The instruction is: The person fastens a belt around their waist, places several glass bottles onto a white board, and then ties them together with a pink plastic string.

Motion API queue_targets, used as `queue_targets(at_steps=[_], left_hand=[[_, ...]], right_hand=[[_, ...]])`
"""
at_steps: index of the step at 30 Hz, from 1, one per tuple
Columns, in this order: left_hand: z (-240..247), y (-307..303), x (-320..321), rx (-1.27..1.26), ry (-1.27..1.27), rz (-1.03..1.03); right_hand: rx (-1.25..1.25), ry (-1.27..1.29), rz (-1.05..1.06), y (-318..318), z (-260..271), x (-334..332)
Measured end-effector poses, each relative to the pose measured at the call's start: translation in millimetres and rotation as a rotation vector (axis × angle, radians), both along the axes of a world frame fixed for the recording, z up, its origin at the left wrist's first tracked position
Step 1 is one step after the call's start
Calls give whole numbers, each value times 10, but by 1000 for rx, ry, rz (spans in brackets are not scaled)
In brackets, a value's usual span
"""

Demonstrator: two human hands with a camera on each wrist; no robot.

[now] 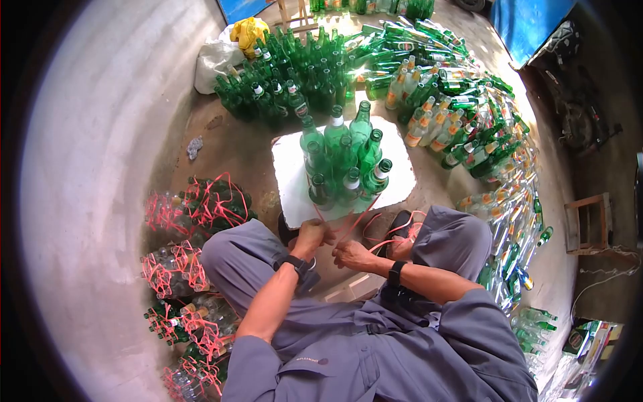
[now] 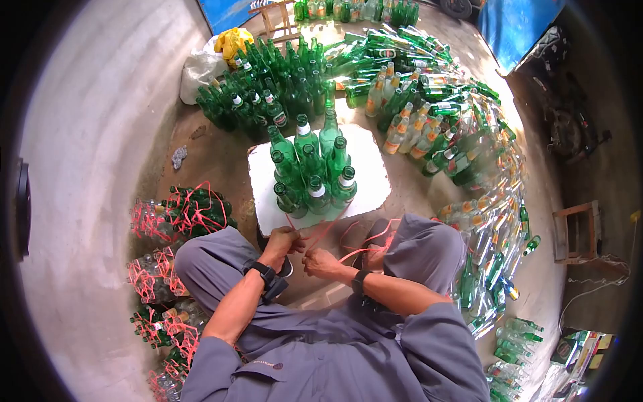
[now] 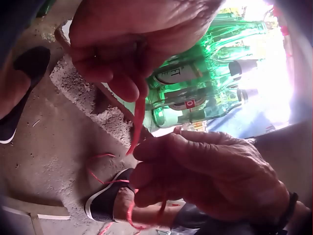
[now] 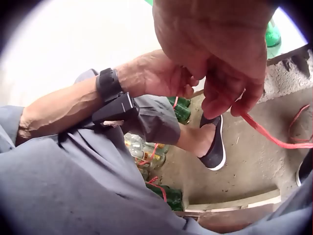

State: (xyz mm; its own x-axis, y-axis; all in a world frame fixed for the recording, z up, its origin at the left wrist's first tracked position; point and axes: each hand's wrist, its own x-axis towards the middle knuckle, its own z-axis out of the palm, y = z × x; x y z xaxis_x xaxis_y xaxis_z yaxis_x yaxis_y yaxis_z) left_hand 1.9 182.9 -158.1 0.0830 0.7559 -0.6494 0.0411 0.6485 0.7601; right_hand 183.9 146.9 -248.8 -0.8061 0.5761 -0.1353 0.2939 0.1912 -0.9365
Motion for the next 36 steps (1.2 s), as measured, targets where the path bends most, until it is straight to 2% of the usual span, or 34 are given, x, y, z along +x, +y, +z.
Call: queue_targets(at_steps=[1,2,4,5,7,8,10,14,19,22,25,26,28,29,31,35,36], left_hand=[[-21,1,14,-11,-9,-11],[-44,-3,32,-15,-8,-13],[-128,-14,58,-8,-85,49],[-198,-8,41,-12,-83,47],[-272,4,7,32,-48,-41],[-310,-3,9,28,-48,-43],[-264,0,37,39,-55,10],[-360,1,46,42,-88,4],[-368,-29,88,4,-170,73],[-327,-14,92,64,-132,38],[38,11,101,-18,-134,37],[-13,9,95,-15,-138,42],[-42,17,106,78,-113,58],[-54,6,107,81,-118,62],[243,3,144,51,-158,98],[-20,17,50,79,-129,12],[125,4,93,115,-97,20]], right_hand=[[-229,221,-151,-8,-5,-66],[-233,223,-154,-22,-5,-89],[-153,-78,-259,52,441,-157],[-158,-77,-261,100,482,-181],[-405,29,-292,166,533,-218],[-409,29,-294,173,563,-247],[-771,63,-462,180,642,-301],[-884,-63,-393,238,790,-301],[-1186,-112,-554,197,914,-353],[-1282,-127,-554,150,812,-310],[-1238,-59,-594,91,807,-220],[-1234,-64,-591,100,807,-179],[-1259,218,-640,132,796,-114],[-1254,213,-638,143,788,-95],[-1389,348,-733,182,907,-76],[-1445,393,-794,132,903,-187],[-1473,401,-843,121,874,-219]])
